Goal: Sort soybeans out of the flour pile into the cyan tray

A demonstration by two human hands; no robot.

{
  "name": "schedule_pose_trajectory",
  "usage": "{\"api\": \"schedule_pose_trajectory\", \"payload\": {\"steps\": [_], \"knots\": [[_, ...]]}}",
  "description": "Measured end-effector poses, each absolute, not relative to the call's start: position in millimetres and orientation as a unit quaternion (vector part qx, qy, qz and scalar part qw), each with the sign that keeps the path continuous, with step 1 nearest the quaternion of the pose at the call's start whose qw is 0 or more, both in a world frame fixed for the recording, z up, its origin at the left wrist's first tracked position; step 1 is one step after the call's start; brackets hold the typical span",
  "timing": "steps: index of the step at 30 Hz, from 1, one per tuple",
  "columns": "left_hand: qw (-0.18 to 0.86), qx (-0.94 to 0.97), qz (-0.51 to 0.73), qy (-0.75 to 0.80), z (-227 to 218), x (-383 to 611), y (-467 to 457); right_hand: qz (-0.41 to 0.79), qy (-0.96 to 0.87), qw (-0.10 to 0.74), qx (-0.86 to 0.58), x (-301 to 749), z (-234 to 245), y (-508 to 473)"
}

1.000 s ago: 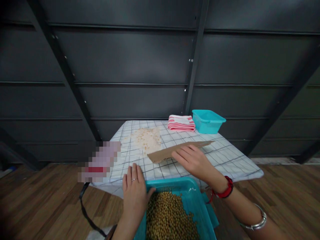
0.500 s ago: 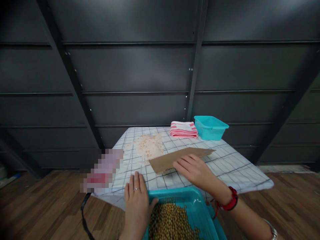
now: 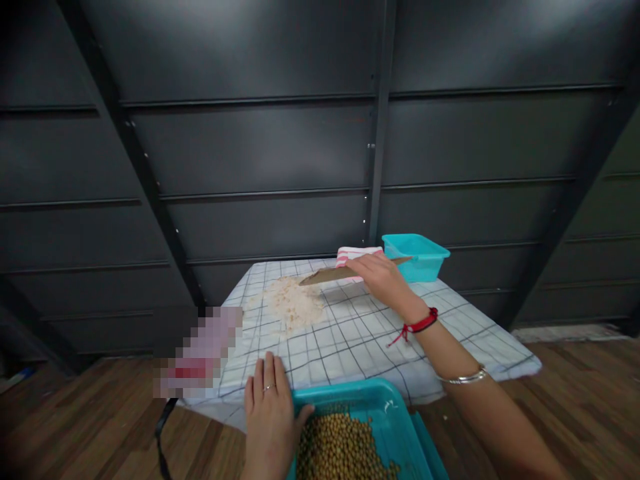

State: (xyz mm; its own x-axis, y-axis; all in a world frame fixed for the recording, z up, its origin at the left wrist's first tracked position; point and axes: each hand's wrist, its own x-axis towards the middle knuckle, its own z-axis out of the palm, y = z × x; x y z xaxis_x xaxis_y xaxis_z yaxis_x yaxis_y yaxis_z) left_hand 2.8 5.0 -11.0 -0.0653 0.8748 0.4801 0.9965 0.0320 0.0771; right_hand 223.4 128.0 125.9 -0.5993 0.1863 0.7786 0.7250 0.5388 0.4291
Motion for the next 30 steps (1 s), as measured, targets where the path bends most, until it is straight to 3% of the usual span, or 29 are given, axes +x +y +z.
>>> {"api": "schedule_pose_trajectory", "payload": {"steps": [11, 24, 30], "knots": [[0.186, -0.669, -0.202, -0.69, -18.7, 2.5, 6.7, -0.408, -0.784, 0.388, -0.262, 207.2, 81.0, 153.5], [0.184, -0.683, -0.213, -0.674, -21.9, 0.2, 6.6, -0.426, -0.776, 0.4, -0.238, 202.1, 85.1, 144.6], [0.195, -0.671, -0.23, -0.677, -21.4, 4.5, 5.5, -0.421, -0.799, 0.363, -0.231, 191.1, 83.1, 142.4]]}}
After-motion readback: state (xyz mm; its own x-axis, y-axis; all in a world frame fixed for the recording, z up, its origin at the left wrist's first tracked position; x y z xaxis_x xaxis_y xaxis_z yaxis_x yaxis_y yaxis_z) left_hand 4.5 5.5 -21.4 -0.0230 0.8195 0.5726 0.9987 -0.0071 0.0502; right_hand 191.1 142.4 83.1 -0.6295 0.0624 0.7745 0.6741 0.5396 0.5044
